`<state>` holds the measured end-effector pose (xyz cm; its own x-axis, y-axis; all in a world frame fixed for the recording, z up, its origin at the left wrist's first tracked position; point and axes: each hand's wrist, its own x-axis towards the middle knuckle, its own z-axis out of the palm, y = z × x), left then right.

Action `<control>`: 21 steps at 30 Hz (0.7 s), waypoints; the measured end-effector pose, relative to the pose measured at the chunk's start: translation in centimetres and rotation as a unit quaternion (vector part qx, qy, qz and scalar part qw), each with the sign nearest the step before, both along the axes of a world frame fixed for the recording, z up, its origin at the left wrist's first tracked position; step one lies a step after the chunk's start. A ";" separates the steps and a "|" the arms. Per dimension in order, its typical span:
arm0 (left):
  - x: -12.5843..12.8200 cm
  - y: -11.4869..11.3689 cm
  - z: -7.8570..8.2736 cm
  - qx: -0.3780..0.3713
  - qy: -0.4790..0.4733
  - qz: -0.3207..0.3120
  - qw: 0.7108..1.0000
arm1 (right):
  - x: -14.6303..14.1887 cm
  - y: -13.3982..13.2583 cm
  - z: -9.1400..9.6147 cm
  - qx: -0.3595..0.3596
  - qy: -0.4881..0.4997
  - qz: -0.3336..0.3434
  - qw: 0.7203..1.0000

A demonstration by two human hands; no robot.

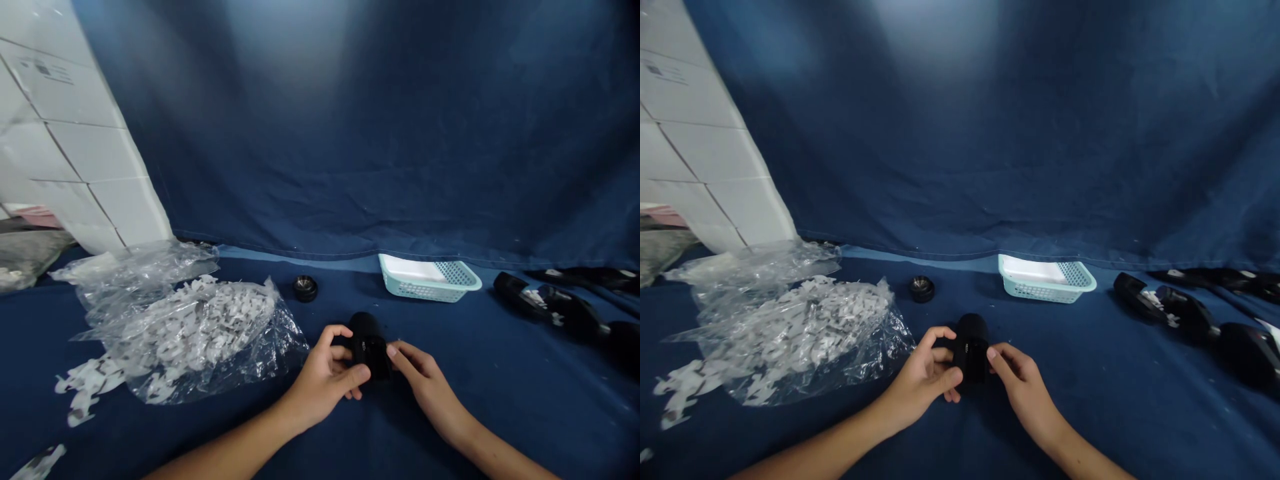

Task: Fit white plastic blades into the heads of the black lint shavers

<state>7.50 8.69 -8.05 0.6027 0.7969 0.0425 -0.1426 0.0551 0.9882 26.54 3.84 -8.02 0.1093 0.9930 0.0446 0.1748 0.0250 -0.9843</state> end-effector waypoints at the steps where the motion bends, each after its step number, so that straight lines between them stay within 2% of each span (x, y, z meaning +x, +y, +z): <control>1: 0.0 -0.2 0.1 0.008 0.011 0.007 1.000 | 0.0 0.0 0.0 -0.002 0.001 0.002 1.000; 21: 0.1 -0.8 0.3 0.090 0.076 0.021 0.993 | 0.2 -0.1 -0.1 -0.007 0.007 0.014 1.000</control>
<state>7.61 7.88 -7.77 0.5796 0.8091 0.0973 0.0114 -0.1275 0.9918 26.75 3.78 -8.15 0.0821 0.9962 0.0287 0.1600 0.0152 -0.9870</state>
